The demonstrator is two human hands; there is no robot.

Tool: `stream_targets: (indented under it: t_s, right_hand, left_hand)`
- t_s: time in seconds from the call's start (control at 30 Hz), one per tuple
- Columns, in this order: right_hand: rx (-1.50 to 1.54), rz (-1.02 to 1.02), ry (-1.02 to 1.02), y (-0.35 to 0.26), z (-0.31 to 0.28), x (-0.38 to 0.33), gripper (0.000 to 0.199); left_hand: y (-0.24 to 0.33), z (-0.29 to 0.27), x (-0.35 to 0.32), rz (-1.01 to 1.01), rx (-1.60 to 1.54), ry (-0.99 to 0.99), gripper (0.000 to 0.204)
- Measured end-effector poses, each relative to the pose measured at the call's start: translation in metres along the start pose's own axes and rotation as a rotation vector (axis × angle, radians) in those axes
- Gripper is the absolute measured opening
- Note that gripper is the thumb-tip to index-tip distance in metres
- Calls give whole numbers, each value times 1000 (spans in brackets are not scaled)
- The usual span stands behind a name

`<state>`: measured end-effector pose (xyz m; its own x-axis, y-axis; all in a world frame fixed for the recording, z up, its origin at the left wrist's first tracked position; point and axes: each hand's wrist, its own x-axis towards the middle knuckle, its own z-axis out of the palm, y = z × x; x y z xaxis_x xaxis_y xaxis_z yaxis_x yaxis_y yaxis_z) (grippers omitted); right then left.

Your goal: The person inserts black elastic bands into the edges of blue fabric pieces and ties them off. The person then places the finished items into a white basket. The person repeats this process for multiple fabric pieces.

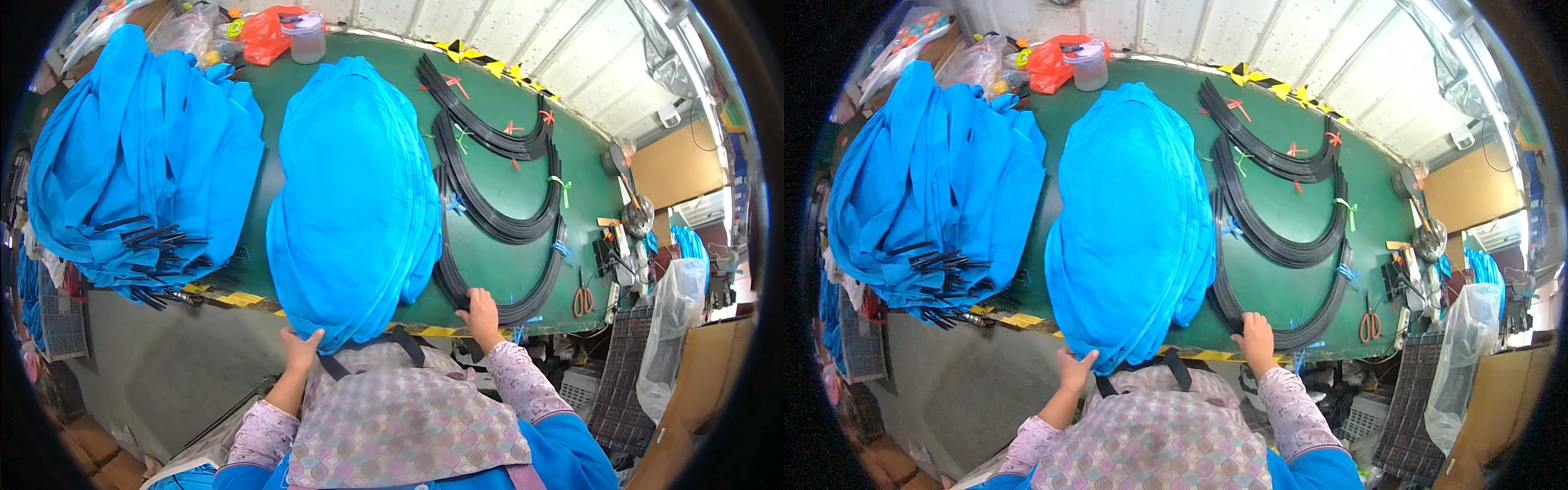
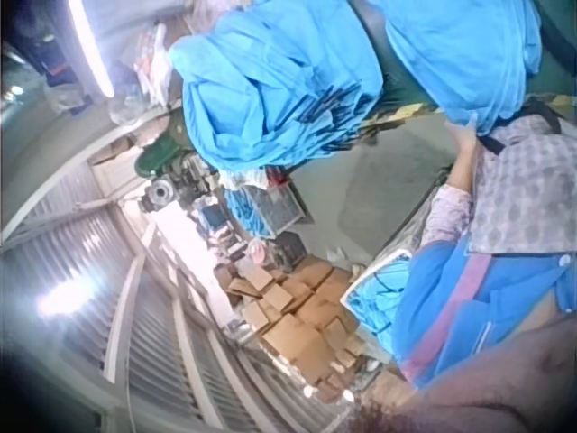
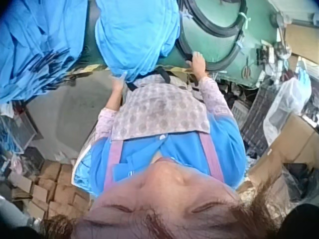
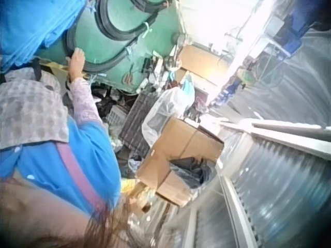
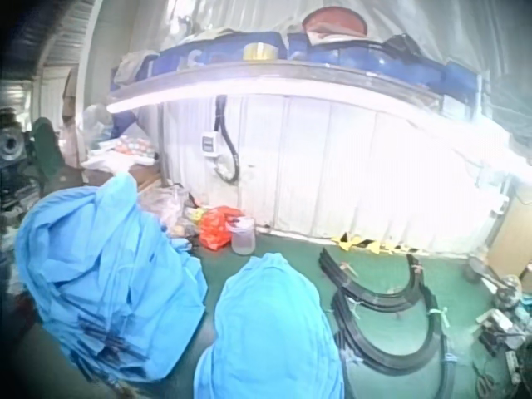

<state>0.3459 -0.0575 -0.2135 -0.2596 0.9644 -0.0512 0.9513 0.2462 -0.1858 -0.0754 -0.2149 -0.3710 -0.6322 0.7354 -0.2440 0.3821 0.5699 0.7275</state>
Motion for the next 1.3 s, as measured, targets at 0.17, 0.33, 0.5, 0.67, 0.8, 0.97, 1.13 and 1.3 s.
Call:
stream_targets:
  t_s: [0.17, 0.33, 0.5, 0.67, 0.8, 0.97, 1.13, 1.3]
  right_hand:
    - [199, -96, -50, 17, -5, -3, 32]
    - [222, -79, 160, 10, -50, -4, 18]
    - [367, -15, -84, -22, -165, -41, 35]
    - [-8, -621, -467, -76, -254, -63, 47]
    - [-67, -816, -559, -107, -278, -53, 49]
    - [-164, -908, -669, -128, -297, -41, 51]
    - [-284, -879, -740, -138, -316, -43, 52]
    - [-310, -862, -736, -143, -320, -44, 53]
  left_hand:
    - [103, -71, -13, -368, -409, -333, 31]
    - [147, -88, -36, -138, -624, -360, 24]
    - [156, -86, -55, -388, -932, -474, 28]
    - [172, -93, -62, -436, -1032, -291, 24]
    - [153, -96, -59, -433, -1127, -295, 21]
    - [175, -105, -66, -361, -1113, -277, 33]
    - [179, -111, -70, -278, -1014, -261, 42]
    - [180, -106, -75, -205, -962, -247, 45]
